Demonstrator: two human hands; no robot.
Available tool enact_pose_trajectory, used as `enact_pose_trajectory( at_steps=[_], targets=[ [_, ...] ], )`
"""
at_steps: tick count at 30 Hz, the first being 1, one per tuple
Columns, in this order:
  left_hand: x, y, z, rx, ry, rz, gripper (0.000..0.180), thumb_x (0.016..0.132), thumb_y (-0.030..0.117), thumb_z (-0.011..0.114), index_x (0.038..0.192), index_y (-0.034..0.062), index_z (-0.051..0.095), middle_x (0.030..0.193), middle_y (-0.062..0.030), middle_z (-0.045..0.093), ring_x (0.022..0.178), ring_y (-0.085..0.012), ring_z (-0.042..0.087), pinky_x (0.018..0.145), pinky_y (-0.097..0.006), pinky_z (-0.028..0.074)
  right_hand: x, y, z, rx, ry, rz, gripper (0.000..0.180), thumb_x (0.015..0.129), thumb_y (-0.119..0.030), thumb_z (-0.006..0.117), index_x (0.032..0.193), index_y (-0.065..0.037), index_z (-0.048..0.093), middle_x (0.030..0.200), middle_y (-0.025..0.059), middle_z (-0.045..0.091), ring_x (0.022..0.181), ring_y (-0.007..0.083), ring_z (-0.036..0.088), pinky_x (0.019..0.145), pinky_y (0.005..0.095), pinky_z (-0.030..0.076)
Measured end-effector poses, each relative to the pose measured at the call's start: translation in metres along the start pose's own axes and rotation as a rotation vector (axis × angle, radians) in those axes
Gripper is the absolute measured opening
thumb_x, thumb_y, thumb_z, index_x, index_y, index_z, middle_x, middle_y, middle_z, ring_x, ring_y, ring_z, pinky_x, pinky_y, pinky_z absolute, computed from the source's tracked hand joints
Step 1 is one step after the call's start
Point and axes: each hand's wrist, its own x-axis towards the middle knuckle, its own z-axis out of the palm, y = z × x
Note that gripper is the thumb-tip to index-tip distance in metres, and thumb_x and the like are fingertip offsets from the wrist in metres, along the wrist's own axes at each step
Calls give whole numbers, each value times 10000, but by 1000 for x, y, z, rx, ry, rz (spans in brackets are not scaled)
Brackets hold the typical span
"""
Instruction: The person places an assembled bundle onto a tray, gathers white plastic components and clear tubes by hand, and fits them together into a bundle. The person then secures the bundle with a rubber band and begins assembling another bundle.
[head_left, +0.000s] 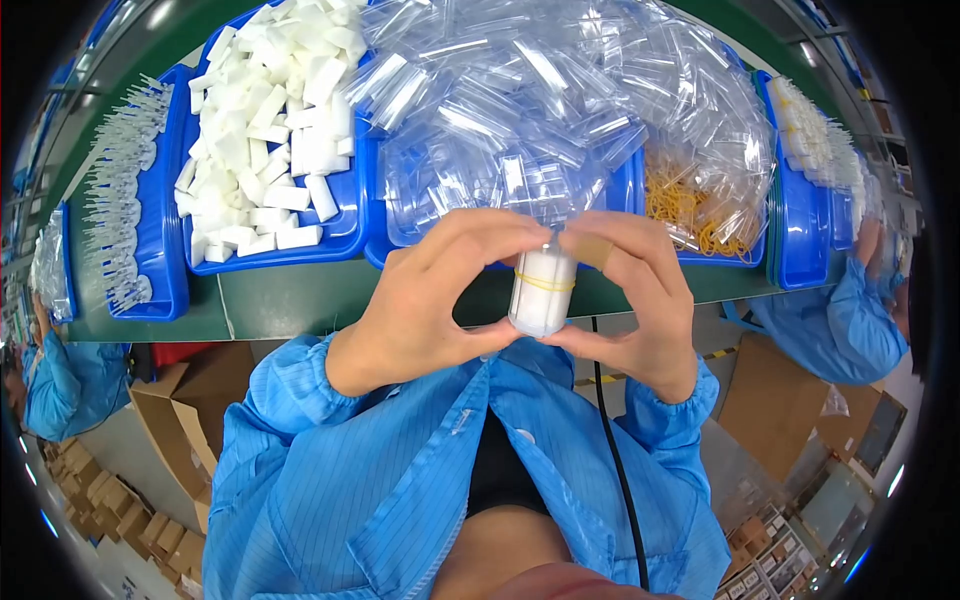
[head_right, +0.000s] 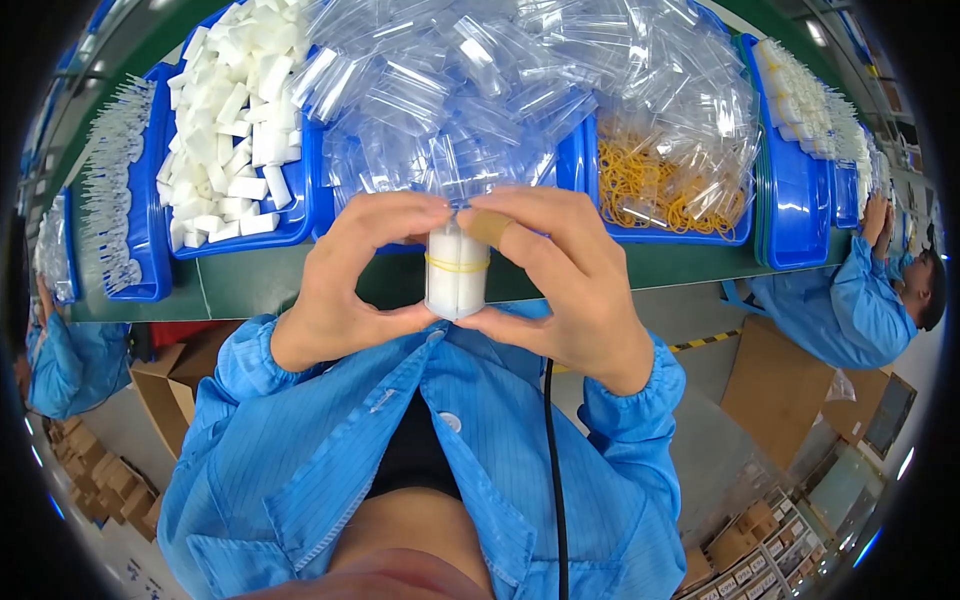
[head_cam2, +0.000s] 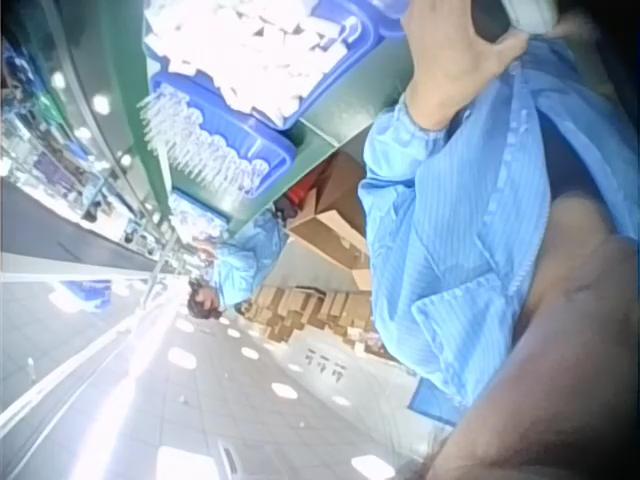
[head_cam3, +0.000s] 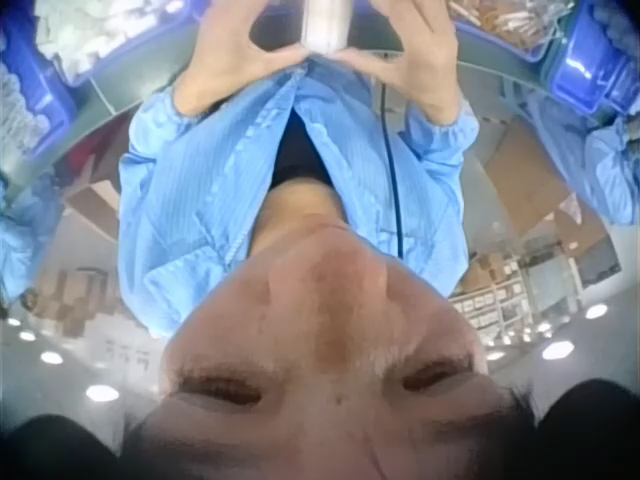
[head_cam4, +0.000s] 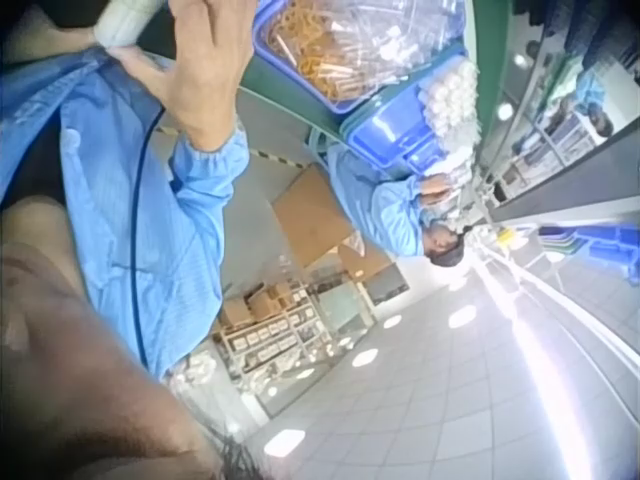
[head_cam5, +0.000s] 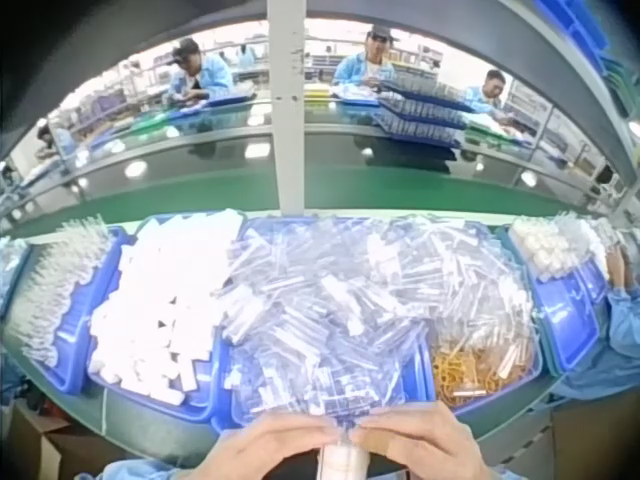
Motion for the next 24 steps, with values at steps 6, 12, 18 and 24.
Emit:
enact_pose_trajectory(
  at_steps=[6,12,18,24],
  targets=[
    [3,2,-1,114,9,113,706,665,34,850,1309,39,563,1261,-162,606,1160,-308,604,953,-373,533,-5,2,6,2,53,-42,688,585,-142,913,1205,-22,640,1233,123,626,1117,297,604,891,376,525],
    [1,7,-4,-52,14,0,736,670,69,854,1342,37,557,1336,-151,554,1226,-322,551,1019,-399,486,-11,2,10,183,111,80,785,581,-133,913,1289,-5,598,1302,152,590,1146,319,591,928,373,503],
    [0,4,-4,87,-30,102,723,661,68,868,1321,22,576,1288,-156,588,1181,-303,578,980,-383,501,-7,-1,5,76,39,61,756,589,-137,907,1277,-23,616,1298,129,609,1124,305,596,925,380,500],
    [1,6,-5,109,-37,104,711,635,57,876,1287,2,598,1285,-162,604,1164,-300,595,976,-385,495,-9,2,7,23,4,36,716,595,-131,900,1251,-30,634,1268,106,633,1112,290,598,909,382,506]
  ],
)
